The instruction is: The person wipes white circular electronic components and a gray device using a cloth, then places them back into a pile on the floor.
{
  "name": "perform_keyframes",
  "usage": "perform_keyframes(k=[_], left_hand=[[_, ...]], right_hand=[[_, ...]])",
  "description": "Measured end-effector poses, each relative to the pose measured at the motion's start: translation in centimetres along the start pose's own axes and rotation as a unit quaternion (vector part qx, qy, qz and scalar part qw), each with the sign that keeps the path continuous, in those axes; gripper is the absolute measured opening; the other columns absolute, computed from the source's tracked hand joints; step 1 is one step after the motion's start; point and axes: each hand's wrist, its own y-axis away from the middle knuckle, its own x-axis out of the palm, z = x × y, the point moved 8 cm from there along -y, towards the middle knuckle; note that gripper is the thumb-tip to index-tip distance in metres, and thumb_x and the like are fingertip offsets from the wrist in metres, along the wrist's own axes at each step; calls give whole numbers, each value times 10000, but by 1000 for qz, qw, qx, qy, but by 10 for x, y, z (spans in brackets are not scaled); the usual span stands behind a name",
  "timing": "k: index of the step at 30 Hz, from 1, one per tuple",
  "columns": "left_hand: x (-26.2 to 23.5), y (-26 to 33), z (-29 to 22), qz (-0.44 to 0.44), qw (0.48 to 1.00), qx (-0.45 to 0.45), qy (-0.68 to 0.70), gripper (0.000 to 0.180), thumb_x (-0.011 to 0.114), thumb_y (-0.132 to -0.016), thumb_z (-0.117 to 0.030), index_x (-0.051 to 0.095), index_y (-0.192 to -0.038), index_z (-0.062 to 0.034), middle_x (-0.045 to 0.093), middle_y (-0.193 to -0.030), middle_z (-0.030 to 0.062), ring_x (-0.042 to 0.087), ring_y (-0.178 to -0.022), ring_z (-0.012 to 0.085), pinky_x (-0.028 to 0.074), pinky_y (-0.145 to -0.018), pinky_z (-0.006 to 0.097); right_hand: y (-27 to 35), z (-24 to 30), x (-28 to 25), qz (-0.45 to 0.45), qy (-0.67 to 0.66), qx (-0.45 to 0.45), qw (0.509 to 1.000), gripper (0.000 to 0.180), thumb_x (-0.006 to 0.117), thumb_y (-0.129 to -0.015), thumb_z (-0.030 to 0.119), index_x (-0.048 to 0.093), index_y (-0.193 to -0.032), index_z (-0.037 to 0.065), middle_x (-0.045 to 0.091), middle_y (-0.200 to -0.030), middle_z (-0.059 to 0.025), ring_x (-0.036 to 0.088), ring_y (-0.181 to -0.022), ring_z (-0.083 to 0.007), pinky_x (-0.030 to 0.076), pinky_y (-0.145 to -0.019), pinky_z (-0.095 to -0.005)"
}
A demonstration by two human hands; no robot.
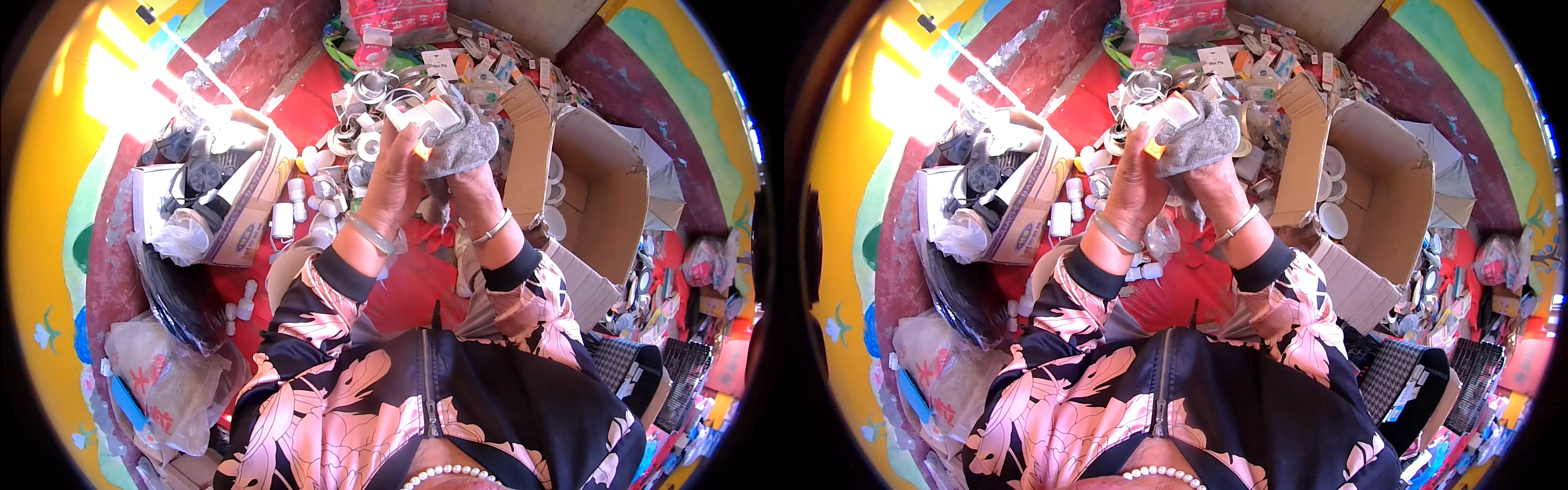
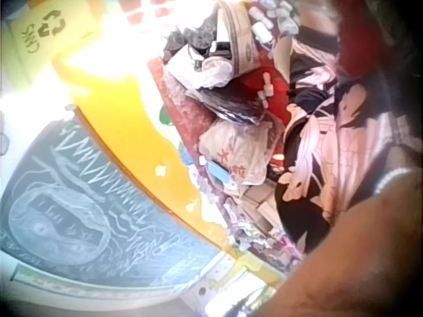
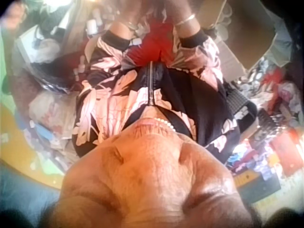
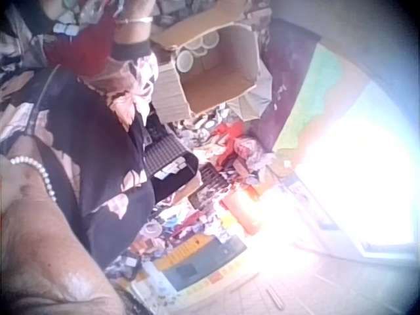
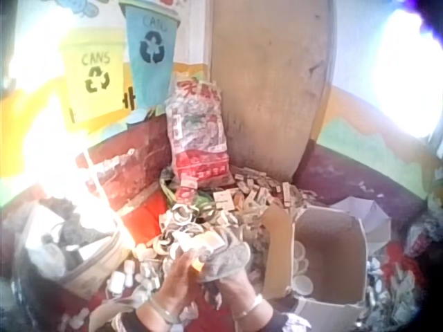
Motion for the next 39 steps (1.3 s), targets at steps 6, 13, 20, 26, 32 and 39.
perform_keyframes(k=[6,13,20,26,32,39], left_hand=[[-3,-1,-8,9,1000,-3,4,667,533,-837,-547,431,-1285,-64,527,-1233,79,518,-1118,219,406,-963,377],[-5,-3,-19,-7,992,-63,112,738,504,-800,-629,410,-1314,-107,512,-1263,81,512,-1136,259,404,-974,427],[-6,3,-17,98,986,-78,111,712,490,-813,-571,383,-1325,-88,502,-1246,122,481,-1169,261,375,-990,396],[0,11,-21,115,970,-47,-208,707,625,-763,-335,361,-1317,15,461,-1275,148,488,-1143,241,357,-978,335],[27,12,-20,175,966,-29,-189,900,651,-707,-318,204,-1414,14,389,-1330,115,367,-1240,190,295,-1025,326],[31,13,-28,163,962,-9,-219,932,700,-686,-304,208,-1416,2,398,-1320,111,380,-1233,190,310,-1017,327]], right_hand=[[-10,17,11,24,268,-83,959,565,689,-692,230,501,-1181,17,527,-1139,-159,515,-1042,-323,400,-919,-373],[-16,22,2,14,221,-130,966,488,698,-695,107,561,-1155,19,578,-1088,-134,547,-1016,-217,415,-910,-324],[-4,58,10,-14,427,-228,875,450,617,-722,139,534,-1147,14,574,-1062,-189,562,-989,-320,436,-887,-365],[1,48,-4,-54,237,-91,966,586,736,-647,264,514,-1132,22,576,-1040,-116,586,-910,-261,470,-817,-335],[30,-1,-16,-113,-328,67,936,362,623,-836,380,570,-1053,95,594,-961,-23,581,-846,-152,489,-750,-310],[9,3,-19,-77,-401,99,908,454,646,-820,398,548,-1118,70,603,-1059,-68,587,-936,-204,489,-822,-354]])
